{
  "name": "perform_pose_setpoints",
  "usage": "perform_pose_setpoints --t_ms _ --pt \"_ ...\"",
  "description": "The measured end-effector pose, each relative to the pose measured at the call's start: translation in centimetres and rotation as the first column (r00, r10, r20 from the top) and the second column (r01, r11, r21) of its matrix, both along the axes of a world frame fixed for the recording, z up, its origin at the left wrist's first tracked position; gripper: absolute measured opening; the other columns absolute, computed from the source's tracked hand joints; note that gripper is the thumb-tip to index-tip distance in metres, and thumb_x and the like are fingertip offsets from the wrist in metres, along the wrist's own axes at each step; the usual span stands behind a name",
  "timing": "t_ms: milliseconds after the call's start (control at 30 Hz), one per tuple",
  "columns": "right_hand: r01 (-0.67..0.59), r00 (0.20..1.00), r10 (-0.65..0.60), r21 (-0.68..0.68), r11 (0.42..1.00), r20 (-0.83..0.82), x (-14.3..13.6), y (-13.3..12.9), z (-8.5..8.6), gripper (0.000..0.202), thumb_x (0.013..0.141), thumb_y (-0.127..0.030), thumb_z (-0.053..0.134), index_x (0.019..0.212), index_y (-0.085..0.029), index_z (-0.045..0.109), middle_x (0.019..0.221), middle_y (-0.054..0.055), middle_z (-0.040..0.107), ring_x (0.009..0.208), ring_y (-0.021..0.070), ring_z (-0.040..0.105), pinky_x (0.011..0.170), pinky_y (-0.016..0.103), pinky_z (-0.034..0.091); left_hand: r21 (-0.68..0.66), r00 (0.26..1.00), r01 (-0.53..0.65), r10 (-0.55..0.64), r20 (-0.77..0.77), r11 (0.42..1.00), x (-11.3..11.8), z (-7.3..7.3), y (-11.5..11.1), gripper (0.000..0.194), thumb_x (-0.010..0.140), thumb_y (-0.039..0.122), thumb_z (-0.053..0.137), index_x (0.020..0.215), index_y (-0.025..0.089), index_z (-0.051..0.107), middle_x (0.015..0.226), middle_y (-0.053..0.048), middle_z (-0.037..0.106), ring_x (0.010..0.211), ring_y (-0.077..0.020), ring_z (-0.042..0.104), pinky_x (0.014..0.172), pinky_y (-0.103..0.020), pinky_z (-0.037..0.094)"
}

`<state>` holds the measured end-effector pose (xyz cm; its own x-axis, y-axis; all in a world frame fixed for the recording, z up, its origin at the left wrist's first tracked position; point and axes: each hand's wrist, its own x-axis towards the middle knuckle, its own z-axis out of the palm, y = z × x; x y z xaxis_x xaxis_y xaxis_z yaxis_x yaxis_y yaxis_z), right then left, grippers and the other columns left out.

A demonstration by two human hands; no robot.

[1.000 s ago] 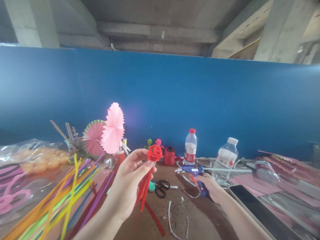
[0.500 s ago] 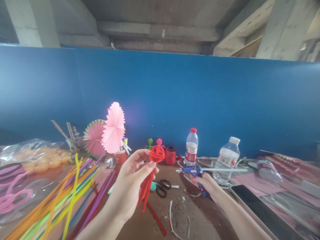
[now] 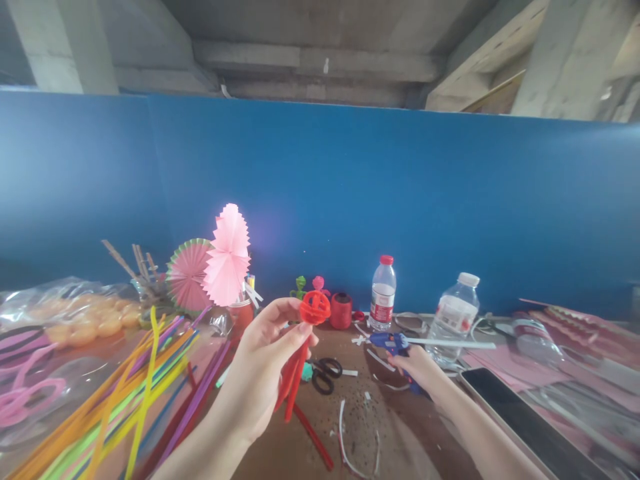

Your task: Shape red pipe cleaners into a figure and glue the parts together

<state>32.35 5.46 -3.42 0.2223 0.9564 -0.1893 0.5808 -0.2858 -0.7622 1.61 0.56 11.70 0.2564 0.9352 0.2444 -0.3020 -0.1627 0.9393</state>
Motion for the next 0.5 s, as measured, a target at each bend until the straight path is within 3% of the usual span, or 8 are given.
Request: perform_pose_setpoints --t_ms 233,500 --pt "-0.033 0.972 0.015 0.074 0.997 0.234 -0.15 0.11 -0.21 0.027 0.091 -0.03 0.056 0.115 -0.016 0.057 0.117 0.007 0.058 0.097 0.023 0.061 0.08 0.041 0.052 -0.009 1.0 0.002 -0.002 -0.001 1.0 -0.07 -0.2 0.11 0.015 0.083 0.028 0.066 0.095 0.023 0.059 0.077 0.002 0.061 0.066 -0.0091 0.054 0.057 -0.016 0.042" --pt "-0.193 0.902 0.126 0.125 0.973 0.414 -0.47 -0.4 -0.23 0.027 0.091 -0.029 0.055 0.115 -0.017 0.056 0.116 0.007 0.059 0.096 0.0218 0.061 0.08 0.041 0.052 -0.004 1.0 0.002 -0.002 -0.004 1.0 0.08 -0.22 0.13 0.014 0.083 0.027 0.065 0.095 0.022 0.059 0.078 0.001 0.061 0.066 -0.0094 0.054 0.058 -0.016 0.043"
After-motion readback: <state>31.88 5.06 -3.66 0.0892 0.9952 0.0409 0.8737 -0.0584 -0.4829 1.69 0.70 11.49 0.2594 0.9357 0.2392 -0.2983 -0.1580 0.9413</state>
